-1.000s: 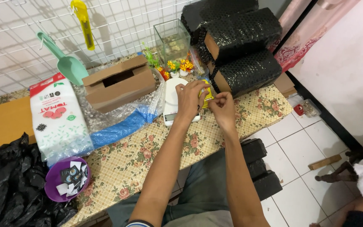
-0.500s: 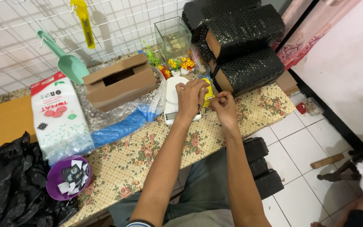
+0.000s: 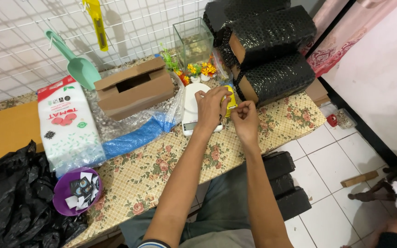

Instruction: Assembling a small cardboard box, placing an item inside, and wrapping the box in bubble wrap for shipping.

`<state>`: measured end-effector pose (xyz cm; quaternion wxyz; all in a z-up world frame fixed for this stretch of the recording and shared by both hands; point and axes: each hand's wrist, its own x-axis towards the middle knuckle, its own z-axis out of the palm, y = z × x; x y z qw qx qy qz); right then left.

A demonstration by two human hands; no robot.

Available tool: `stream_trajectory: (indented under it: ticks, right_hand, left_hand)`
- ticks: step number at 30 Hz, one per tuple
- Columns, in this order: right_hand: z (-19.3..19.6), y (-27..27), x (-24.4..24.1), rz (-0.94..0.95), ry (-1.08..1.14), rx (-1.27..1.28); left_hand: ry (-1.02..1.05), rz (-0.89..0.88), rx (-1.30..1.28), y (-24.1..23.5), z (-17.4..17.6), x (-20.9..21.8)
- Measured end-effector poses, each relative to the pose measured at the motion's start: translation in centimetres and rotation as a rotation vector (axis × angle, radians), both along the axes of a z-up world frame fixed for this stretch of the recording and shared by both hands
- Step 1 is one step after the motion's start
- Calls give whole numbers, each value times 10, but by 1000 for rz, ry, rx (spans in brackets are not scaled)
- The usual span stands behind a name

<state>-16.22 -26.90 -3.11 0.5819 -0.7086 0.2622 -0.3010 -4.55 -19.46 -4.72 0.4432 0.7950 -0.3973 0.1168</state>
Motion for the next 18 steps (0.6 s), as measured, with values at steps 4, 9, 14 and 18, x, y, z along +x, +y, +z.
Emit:
stream_trajectory:
  ticks: [4,9,14,18]
  right_hand:
    - [-4,3,3,-14,-4,-46]
    - [2,10,-1,-52,-50,-92]
    - [13,20,-8,2,-258,-84]
    - [1,22,14,234,-511,-56]
  left_hand:
    - [-16,3,7,5,7,-2]
    - [-13,-5,23,11,16,-8]
    - [82,-88,-172,23,39,-11]
    - [261,-177,-331,67,77,-16]
